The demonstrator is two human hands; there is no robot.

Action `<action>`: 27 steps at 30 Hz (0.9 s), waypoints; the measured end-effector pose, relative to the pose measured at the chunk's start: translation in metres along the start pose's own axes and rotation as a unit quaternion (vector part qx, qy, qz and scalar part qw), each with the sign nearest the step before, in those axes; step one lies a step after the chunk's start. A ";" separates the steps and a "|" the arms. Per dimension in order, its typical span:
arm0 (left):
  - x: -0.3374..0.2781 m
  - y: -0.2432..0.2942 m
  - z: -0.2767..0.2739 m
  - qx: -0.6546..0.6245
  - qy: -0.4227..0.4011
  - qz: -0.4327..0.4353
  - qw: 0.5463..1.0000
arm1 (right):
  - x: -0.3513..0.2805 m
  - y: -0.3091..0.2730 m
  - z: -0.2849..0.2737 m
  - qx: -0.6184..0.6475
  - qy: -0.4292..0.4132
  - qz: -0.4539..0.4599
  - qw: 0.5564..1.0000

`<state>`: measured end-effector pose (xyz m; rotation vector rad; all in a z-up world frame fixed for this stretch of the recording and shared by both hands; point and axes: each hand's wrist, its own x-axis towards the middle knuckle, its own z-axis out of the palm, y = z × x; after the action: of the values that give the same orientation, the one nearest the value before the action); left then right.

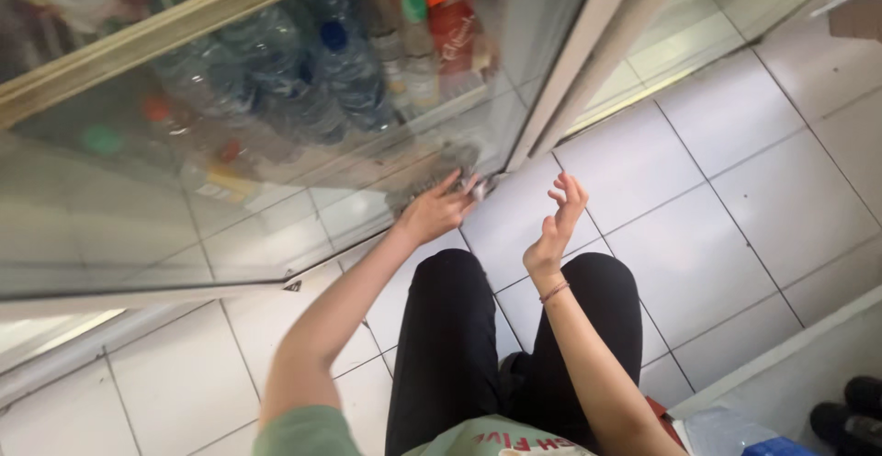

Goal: The person cleans the glass doors of commercial refrigerators in a store. They spray a green cleaning liquid onto the glass and wipe it with a checkered cloth, moving between different refrigerator units.

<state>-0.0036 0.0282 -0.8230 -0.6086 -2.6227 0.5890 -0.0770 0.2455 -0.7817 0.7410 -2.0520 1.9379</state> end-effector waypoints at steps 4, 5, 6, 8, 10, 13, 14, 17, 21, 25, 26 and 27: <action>0.046 -0.097 -0.164 0.187 0.167 -0.146 0.957 | 0.003 -0.019 0.017 0.033 -0.024 -0.016 0.999; 0.053 -0.125 -0.201 0.228 0.234 -0.185 0.927 | 0.007 -0.026 0.023 0.046 -0.028 -0.022 0.998; 0.050 -0.145 -0.237 0.209 0.265 -0.229 0.913 | 0.010 -0.033 0.030 0.060 -0.033 -0.027 0.997; 0.049 -0.166 -0.283 0.202 0.286 -0.258 0.900 | 0.015 -0.050 0.042 0.077 -0.042 -0.034 0.996; 0.055 -0.174 -0.291 0.222 0.264 -0.233 0.909 | 0.019 -0.067 0.050 0.064 -0.057 -0.049 0.995; 0.052 -0.163 -0.250 0.248 0.224 -0.182 0.925 | 0.024 -0.086 0.060 0.038 -0.076 -0.063 0.994; 0.047 -0.152 -0.225 0.253 0.205 -0.157 0.932 | 0.023 -0.091 0.062 0.052 -0.078 -0.053 0.994; 0.001 -0.088 -0.137 0.155 0.118 -0.060 0.979 | 0.012 -0.098 0.064 0.061 -0.087 -0.032 0.994; -0.094 -0.021 -0.065 -0.010 -0.201 0.089 0.975 | -0.007 -0.100 0.057 0.044 -0.116 -0.050 0.991; -0.132 -0.033 -0.094 -0.063 -0.167 0.035 0.983 | -0.031 -0.109 0.066 0.054 -0.145 -0.033 0.987; -0.133 -0.048 -0.116 -0.007 -0.074 0.009 0.997 | -0.035 -0.113 0.069 0.058 -0.153 -0.028 0.986; -0.131 -0.064 -0.145 -0.004 -0.038 -0.023 0.999 | -0.039 -0.117 0.073 0.062 -0.162 -0.023 0.985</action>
<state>0.1503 -0.0430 -0.7059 -0.5357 -2.7027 0.5999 0.0271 0.1816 -0.7068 1.1899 -2.0774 2.0454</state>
